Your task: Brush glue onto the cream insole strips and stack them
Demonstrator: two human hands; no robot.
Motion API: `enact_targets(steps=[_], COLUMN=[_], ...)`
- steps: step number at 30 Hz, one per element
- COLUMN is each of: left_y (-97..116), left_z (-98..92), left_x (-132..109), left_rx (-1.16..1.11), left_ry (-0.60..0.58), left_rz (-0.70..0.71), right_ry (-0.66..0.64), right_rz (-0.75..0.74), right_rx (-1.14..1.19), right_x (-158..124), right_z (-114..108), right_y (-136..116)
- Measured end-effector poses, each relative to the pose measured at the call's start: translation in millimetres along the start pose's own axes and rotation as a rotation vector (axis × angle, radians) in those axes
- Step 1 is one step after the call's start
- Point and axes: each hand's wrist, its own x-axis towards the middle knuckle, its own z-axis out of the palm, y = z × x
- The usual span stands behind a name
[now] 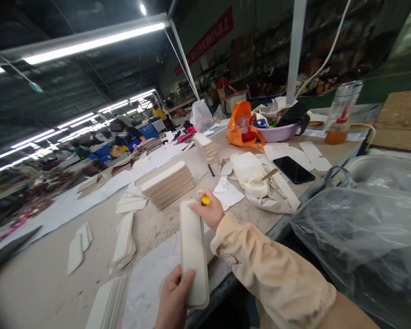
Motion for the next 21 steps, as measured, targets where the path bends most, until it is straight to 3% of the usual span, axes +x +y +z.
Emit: enact_targets(steps=[5, 21], left_y=[-2.7, -14.2], left_z=[11.1, 8.9], left_x=[5.1, 10.7], left_rx=[0.042, 0.008], left_ry=[0.024, -0.033], left_rz=[-0.002, -0.034], right_ry=[0.059, 0.061], right_rz=[-0.029, -0.033], right_rx=[-0.105, -0.249], right_x=[7.3, 8.8], right_z=[-8.8, -12.5], right_y=[0.4, 10.8])
